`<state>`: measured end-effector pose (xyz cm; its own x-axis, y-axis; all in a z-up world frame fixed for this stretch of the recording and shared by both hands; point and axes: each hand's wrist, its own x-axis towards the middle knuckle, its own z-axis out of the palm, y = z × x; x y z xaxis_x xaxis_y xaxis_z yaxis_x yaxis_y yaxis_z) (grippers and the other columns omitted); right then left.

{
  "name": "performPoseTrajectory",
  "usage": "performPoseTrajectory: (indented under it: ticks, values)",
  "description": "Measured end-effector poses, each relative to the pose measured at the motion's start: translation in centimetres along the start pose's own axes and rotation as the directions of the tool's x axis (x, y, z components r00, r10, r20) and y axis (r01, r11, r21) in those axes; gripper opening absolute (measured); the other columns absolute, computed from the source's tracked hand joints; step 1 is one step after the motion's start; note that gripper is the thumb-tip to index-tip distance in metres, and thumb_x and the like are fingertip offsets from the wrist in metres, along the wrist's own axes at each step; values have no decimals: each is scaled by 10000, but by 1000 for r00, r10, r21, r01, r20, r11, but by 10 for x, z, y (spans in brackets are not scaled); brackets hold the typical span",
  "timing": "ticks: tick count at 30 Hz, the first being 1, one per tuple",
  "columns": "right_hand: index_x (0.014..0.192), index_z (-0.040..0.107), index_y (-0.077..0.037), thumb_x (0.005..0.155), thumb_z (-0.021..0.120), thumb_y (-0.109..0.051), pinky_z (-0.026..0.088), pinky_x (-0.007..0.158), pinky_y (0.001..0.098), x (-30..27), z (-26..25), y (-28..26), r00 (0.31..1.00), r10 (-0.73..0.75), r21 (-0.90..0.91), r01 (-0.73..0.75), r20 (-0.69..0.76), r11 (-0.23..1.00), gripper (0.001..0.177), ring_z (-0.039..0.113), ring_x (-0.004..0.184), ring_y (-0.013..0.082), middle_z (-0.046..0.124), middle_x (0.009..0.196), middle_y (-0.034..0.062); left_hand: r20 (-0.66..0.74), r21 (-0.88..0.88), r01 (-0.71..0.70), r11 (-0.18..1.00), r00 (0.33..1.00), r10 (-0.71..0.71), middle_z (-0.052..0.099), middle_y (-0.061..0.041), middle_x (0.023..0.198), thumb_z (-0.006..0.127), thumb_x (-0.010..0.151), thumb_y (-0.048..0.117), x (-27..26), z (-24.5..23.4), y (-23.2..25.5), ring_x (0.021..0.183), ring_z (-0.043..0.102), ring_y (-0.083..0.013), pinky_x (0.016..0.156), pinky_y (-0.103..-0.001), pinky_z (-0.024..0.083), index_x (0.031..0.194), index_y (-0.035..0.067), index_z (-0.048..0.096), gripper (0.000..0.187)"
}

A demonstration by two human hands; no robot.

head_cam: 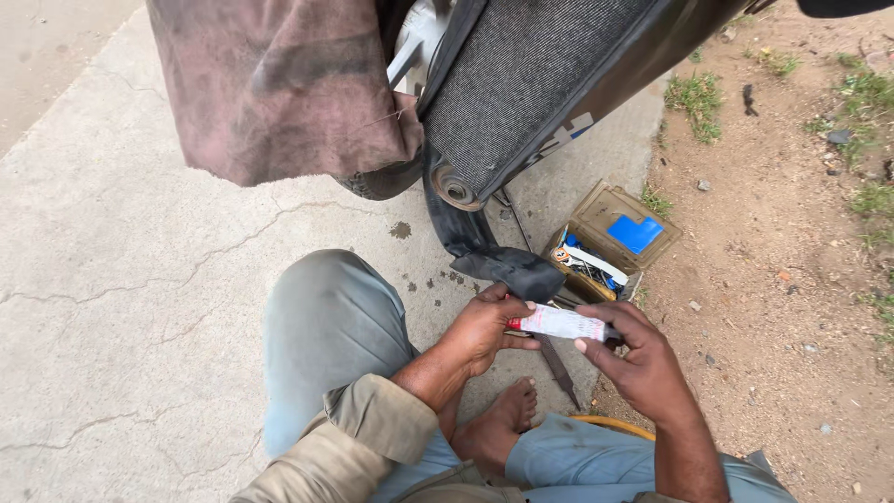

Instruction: The person applies adhesive from a tube to a hole in a black rubber inner tube, then spreads the adhesive around the hole before applying a small blue patch.

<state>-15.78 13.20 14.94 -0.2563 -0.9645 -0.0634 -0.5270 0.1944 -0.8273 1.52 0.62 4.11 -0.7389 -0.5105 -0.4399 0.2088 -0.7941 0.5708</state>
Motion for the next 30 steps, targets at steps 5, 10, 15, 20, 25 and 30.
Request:
performPoseTrajectory:
  ticks: [5,10,15,20,25,30]
  values:
    - [1214,709,-54,818,794,-155,513,733,245,-11,-2,-5,999,-43,120,42,2,992,418,610,831,93,675,1033,44,-94,-49,-50,998,995,45,704,-48,905,642,932,136,10,-3,-11,762,673,-156,627,-301,583,1089,72,624,171]
    - [960,743,-24,970,711,-265,497,642,303,-15,8,10,958,149,-21,-159,-243,987,243,605,702,127,679,759,65,-134,-40,-91,995,987,85,700,-29,886,634,938,134,13,-2,-14,723,657,-125,599,-275,552,1087,83,631,157]
    - [955,672,-11,979,669,-277,510,653,347,-9,16,-6,961,-63,-229,-1,-271,973,267,622,718,215,661,801,104,-140,-44,-97,994,986,90,702,-40,870,619,947,126,11,-1,-10,700,644,-128,571,-278,532,1062,67,636,130]
    - [923,604,-17,982,654,-222,503,727,446,-4,17,-21,957,-197,-486,70,-215,871,219,640,836,350,638,878,147,-138,-34,-70,997,988,65,681,-34,858,639,956,132,11,-4,-9,718,636,-123,573,-283,525,1009,77,611,81]
    - [1053,609,-29,959,662,-130,523,806,427,-6,13,-40,929,-331,-447,228,-165,865,148,650,942,337,626,1007,149,-144,-58,-28,998,989,20,677,-37,844,645,945,137,10,-3,-5,718,647,-136,572,-302,528,989,93,594,81]
    - [1127,623,-30,918,678,-63,535,829,373,-11,4,-53,919,-362,-299,305,-156,904,219,657,970,310,615,1086,161,-122,-101,-81,992,990,69,682,-32,820,662,931,120,13,-6,-6,688,642,-144,549,-303,509,981,95,618,71]
